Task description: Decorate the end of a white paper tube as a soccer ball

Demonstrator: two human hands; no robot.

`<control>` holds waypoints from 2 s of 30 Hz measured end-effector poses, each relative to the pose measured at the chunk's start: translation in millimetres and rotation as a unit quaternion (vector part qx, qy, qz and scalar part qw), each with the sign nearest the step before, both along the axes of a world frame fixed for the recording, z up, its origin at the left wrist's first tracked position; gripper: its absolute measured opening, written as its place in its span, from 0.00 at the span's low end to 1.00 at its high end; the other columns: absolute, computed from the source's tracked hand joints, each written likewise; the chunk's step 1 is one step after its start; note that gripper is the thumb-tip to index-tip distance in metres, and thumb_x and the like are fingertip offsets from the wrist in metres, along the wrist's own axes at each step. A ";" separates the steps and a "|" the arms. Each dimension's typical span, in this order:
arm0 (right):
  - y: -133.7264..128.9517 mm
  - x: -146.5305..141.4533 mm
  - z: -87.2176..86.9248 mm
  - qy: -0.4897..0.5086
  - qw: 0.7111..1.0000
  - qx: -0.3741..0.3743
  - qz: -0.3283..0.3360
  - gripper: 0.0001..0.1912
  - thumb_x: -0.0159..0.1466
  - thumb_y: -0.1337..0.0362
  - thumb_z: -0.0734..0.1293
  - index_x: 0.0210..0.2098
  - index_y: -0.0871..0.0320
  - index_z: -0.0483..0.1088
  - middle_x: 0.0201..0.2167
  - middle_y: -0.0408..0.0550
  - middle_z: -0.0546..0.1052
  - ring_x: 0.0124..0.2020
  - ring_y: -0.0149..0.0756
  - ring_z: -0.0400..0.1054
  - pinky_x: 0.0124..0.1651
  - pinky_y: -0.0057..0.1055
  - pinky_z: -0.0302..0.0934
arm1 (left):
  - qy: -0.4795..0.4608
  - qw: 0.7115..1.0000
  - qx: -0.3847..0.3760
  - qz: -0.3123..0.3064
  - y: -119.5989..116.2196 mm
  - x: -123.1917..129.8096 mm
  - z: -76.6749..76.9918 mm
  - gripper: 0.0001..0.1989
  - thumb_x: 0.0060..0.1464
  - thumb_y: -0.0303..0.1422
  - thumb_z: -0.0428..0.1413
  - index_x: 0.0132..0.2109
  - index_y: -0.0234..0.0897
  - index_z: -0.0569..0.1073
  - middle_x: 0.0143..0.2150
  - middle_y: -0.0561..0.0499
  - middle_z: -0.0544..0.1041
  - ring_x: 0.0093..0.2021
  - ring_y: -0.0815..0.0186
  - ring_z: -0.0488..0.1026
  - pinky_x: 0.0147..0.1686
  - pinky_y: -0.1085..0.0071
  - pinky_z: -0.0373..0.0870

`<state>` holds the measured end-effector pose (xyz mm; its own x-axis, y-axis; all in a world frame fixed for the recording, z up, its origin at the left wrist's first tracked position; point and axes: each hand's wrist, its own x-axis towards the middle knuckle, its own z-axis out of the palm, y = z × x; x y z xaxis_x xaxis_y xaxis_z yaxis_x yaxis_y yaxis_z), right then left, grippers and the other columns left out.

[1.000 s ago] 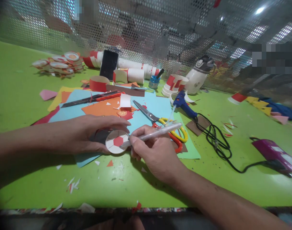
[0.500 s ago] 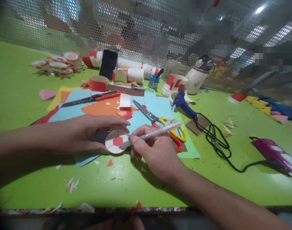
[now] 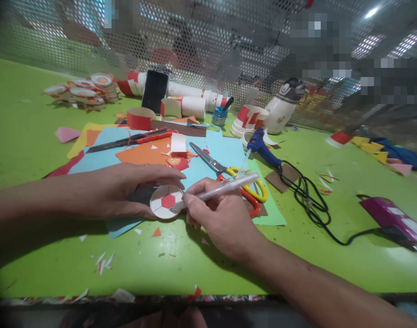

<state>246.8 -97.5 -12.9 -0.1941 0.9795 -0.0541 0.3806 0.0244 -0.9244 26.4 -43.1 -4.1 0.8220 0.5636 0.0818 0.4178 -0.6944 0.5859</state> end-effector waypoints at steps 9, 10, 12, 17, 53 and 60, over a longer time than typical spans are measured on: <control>-0.4 -1.1 2.4 0.010 1.000 -0.006 -0.005 0.07 0.62 0.64 0.65 0.28 0.57 0.68 0.16 0.39 0.72 0.19 0.27 0.64 0.24 0.25 0.62 | 0.003 1.000 0.002 -0.001 0.8 -0.2 -0.3 0.24 0.57 0.39 0.58 0.59 0.40 0.65 0.58 0.44 0.74 0.54 0.55 0.72 0.46 0.65 0.71; -0.5 -0.9 2.1 0.011 1.000 -0.009 -0.004 0.07 0.62 0.64 0.65 0.28 0.57 0.68 0.16 0.39 0.71 0.19 0.27 0.64 0.23 0.25 0.61 | 0.004 1.000 0.001 -0.001 0.9 -0.1 -0.3 0.24 0.57 0.40 0.58 0.59 0.40 0.66 0.58 0.44 0.74 0.54 0.55 0.72 0.46 0.65 0.71; -0.5 -0.5 1.2 0.019 1.000 -0.012 -0.001 0.07 0.61 0.65 0.66 0.27 0.57 0.68 0.16 0.39 0.71 0.18 0.27 0.63 0.23 0.25 0.60 | 0.006 1.000 0.001 -0.001 0.9 0.1 0.0 0.24 0.57 0.40 0.58 0.59 0.40 0.66 0.58 0.44 0.74 0.54 0.55 0.72 0.46 0.65 0.71; 0.7 0.1 -1.4 0.035 0.999 -0.007 -0.005 0.07 0.62 0.65 0.66 0.27 0.57 0.68 0.16 0.39 0.72 0.19 0.26 0.64 0.24 0.25 0.61 | 0.007 1.000 0.005 0.007 0.1 0.1 0.4 0.24 0.57 0.39 0.58 0.59 0.41 0.66 0.57 0.45 0.74 0.53 0.56 0.73 0.46 0.67 0.71; -0.3 -0.2 0.5 0.019 1.000 0.004 0.007 0.06 0.63 0.65 0.65 0.29 0.58 0.68 0.18 0.39 0.72 0.20 0.26 0.65 0.26 0.25 0.63 | 0.016 0.999 0.032 0.003 -0.1 -1.5 -0.1 0.24 0.58 0.40 0.57 0.60 0.43 0.64 0.60 0.45 0.72 0.54 0.57 0.72 0.46 0.69 0.70; 0.5 0.6 -1.9 0.014 1.000 0.015 0.002 0.07 0.63 0.63 0.65 0.29 0.58 0.68 0.17 0.39 0.73 0.19 0.26 0.65 0.25 0.24 0.63 | 0.006 1.000 0.025 0.000 -0.5 -1.9 0.1 0.23 0.58 0.41 0.57 0.58 0.41 0.67 0.57 0.45 0.74 0.51 0.57 0.74 0.43 0.68 0.71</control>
